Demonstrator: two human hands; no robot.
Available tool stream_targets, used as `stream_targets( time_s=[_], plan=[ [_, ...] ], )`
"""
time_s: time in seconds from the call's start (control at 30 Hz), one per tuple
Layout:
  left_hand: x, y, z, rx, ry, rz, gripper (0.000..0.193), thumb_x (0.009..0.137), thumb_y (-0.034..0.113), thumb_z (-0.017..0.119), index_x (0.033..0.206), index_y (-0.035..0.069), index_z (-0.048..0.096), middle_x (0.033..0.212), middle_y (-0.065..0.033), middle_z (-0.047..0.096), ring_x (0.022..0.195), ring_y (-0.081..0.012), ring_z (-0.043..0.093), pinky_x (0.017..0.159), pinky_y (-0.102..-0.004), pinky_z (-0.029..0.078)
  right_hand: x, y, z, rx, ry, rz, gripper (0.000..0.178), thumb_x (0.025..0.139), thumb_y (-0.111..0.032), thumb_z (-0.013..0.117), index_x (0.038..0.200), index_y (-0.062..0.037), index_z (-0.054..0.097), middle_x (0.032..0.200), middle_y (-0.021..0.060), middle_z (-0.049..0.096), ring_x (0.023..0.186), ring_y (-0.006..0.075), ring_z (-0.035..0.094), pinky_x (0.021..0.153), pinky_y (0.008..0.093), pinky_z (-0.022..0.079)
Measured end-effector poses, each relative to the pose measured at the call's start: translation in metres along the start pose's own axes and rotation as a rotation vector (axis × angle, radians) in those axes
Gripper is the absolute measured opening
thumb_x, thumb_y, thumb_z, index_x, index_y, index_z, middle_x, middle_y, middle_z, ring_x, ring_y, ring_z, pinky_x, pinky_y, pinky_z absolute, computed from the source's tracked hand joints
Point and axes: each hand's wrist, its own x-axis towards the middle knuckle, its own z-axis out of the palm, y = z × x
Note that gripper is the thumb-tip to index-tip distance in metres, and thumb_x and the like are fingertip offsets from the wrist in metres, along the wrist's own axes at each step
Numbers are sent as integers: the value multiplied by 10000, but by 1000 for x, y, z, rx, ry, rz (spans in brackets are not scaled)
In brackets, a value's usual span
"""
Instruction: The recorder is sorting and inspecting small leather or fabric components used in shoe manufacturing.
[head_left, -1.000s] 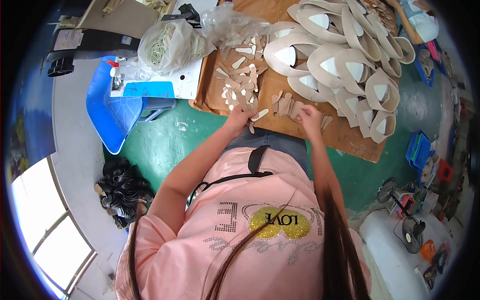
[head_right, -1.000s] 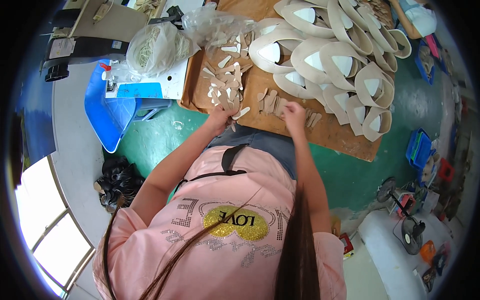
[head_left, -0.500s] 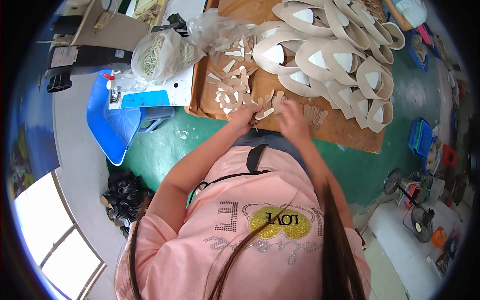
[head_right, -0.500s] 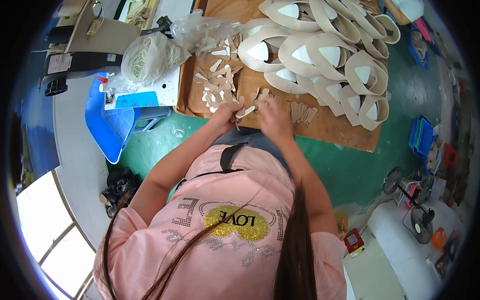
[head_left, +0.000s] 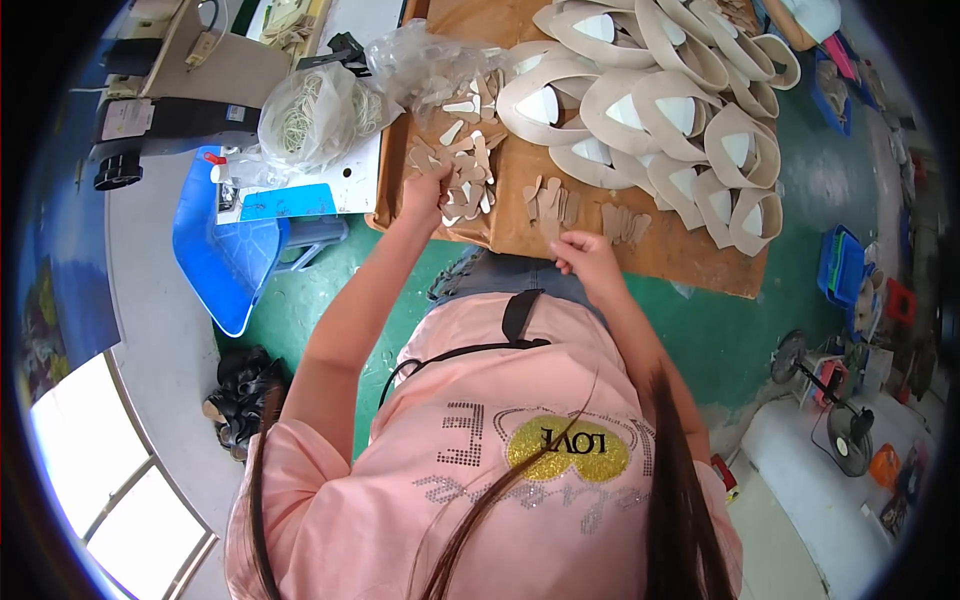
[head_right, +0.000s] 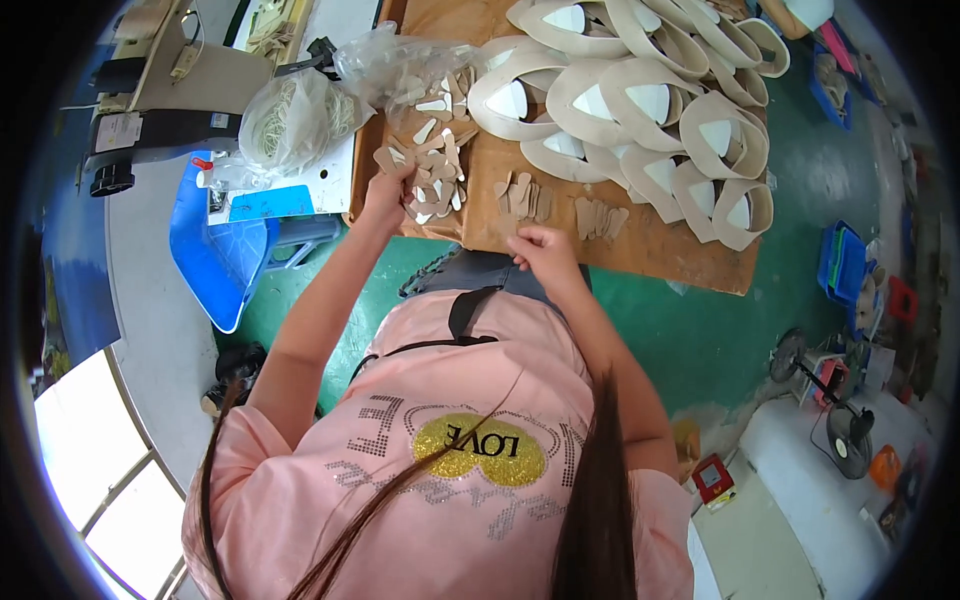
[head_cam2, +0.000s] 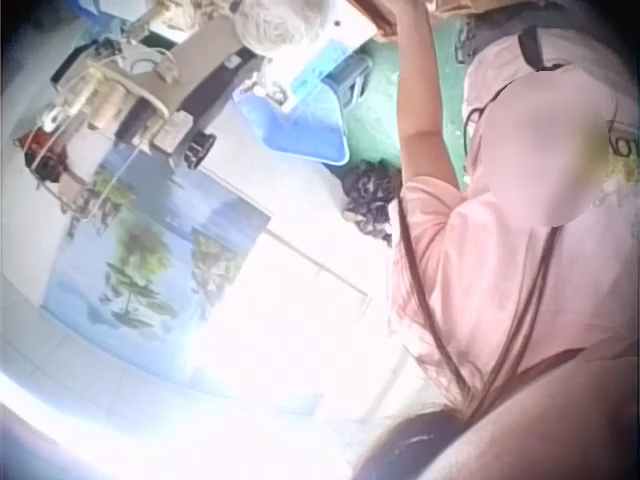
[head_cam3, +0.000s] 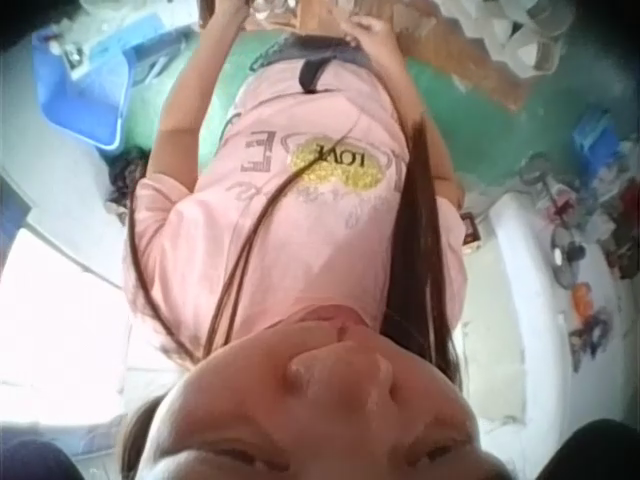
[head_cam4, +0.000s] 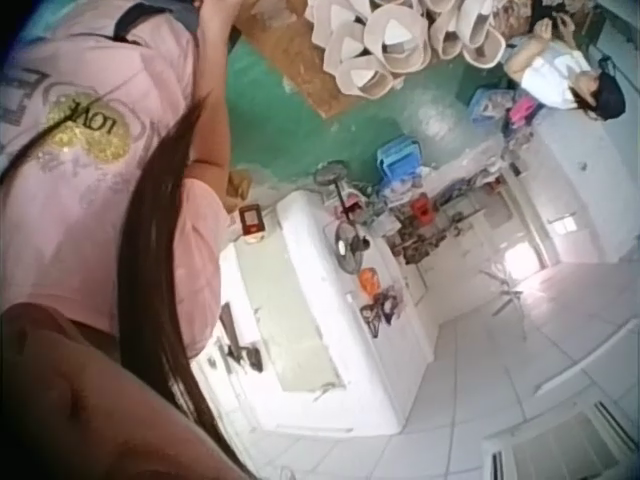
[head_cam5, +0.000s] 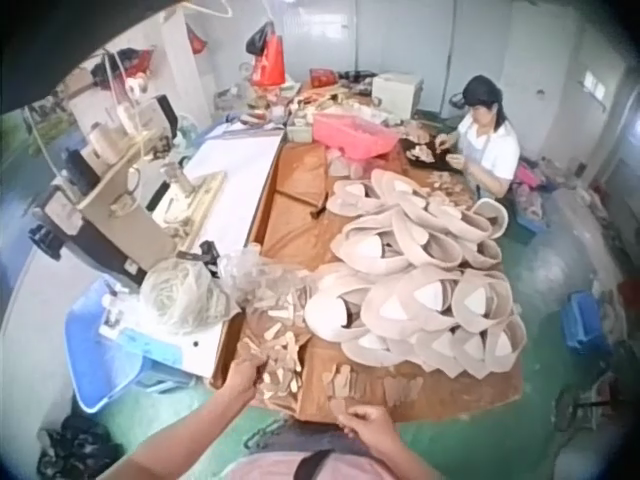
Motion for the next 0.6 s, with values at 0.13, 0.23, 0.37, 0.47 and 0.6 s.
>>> stream_targets(
  time_s=[0.13,0.23,0.37,0.47,0.6],
  plan=[
    [-8,-8,5,14,-136,-172,120,719,47,577,631,51,497,515,-21,447,416,-110,401,370,-231,297,1,-2,-6,83,45,23,105,764,-110,588,793,-10,591,610,-3,518,523,61,448,484,178,360],
    [-24,-25,19,8,-240,-205,93,713,34,586,668,58,509,537,-3,451,421,-92,394,366,-218,303,1,-3,-6,92,59,0,101,762,-105,591,801,-11,593,617,-1,518,525,61,449,483,178,358],
    [-36,-38,29,33,-329,-238,100,716,51,610,713,67,512,554,6,467,428,-82,400,376,-214,314,5,2,-9,113,134,-24,115,759,-79,580,809,25,586,613,-1,509,518,62,439,466,192,356],
    [-33,-39,27,63,-357,-243,101,721,64,615,717,72,514,563,2,489,434,-80,420,382,-212,327,9,5,-11,103,163,-27,118,761,-75,577,826,23,575,612,-2,508,516,62,440,465,193,358],
    [-30,-39,19,11,-367,-265,113,724,70,612,692,76,504,567,-7,507,449,-89,447,394,-209,345,12,6,-9,94,174,-15,109,763,-66,573,837,14,563,620,2,520,522,64,453,465,193,363]
  ],
)
